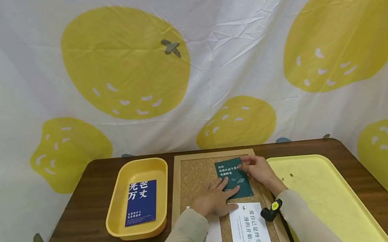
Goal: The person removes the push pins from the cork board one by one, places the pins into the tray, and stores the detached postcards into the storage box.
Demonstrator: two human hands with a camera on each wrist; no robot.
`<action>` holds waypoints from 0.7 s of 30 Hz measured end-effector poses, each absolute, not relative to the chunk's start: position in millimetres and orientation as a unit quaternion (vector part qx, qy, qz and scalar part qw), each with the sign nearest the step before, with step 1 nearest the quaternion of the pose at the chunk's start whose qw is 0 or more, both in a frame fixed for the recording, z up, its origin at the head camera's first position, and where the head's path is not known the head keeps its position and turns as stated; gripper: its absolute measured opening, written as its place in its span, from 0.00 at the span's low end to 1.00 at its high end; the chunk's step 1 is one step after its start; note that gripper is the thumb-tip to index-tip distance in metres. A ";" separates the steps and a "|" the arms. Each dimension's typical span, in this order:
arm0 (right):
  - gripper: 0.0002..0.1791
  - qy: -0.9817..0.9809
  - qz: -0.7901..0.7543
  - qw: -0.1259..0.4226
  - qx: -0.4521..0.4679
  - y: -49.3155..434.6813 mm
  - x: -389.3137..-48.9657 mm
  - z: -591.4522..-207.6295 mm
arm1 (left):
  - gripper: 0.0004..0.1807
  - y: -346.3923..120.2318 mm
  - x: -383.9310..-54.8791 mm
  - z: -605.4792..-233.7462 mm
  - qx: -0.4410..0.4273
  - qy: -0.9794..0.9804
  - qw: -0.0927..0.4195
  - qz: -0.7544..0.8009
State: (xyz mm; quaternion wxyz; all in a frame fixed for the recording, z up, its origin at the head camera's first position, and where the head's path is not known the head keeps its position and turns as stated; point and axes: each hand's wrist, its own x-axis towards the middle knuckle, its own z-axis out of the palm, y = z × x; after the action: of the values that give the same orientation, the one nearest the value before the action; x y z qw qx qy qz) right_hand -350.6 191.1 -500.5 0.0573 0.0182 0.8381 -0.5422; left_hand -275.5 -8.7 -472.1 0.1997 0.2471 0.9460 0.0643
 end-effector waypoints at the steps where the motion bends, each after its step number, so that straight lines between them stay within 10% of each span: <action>1: 0.23 0.836 -0.546 0.059 0.014 191.7 -350.6 -500.8 | 0.33 -8.7 -275.4 -471.9 0.248 0.946 0.200 0.064; 21: 0.17 0.869 -0.477 0.067 -0.109 198.5 -357.8 -510.2 | 0.34 -9.2 -275.7 -471.3 0.252 0.945 0.197 0.066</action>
State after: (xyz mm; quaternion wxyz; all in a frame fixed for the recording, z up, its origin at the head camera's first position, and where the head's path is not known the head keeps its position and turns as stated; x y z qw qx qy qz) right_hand -357.8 198.5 -510.2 0.0674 -0.1090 0.8694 -0.4772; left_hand -275.7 -9.2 -471.3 0.1968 0.2519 0.9453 0.0658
